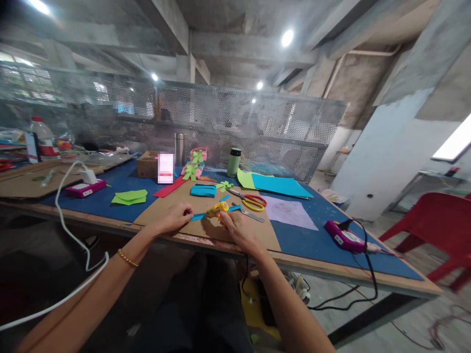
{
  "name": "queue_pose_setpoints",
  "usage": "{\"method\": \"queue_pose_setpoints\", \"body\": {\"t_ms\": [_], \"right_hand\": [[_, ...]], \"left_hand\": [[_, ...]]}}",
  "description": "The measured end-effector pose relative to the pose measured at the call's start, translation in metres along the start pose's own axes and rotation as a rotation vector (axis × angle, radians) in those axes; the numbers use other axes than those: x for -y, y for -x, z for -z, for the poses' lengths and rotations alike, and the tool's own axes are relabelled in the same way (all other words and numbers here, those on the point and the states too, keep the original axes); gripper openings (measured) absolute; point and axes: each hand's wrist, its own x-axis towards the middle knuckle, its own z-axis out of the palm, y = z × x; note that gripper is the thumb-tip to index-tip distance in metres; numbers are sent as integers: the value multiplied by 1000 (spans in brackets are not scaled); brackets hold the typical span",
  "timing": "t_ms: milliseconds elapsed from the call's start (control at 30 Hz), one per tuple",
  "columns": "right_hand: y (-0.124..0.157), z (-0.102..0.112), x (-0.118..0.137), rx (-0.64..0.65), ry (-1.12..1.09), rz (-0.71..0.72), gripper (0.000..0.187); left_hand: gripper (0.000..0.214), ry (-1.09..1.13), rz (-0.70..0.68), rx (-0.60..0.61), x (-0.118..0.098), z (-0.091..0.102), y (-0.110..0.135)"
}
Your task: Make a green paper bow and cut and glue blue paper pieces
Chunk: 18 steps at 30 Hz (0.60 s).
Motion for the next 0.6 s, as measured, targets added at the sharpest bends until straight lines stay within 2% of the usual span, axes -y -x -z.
{"method": "queue_pose_setpoints", "body": {"t_ms": [167,400,600], "right_hand": [[-2,-12,5,46,-100,-1,50],[-2,-8,3,36,-74,22,50],[-2,-16,7,73,-121,17,51]], "left_hand": [[17,7,6,5,-2,1,0],[22,2,12,23,-3,2,1],[21,26,-15,10,5,1,-2]]}}
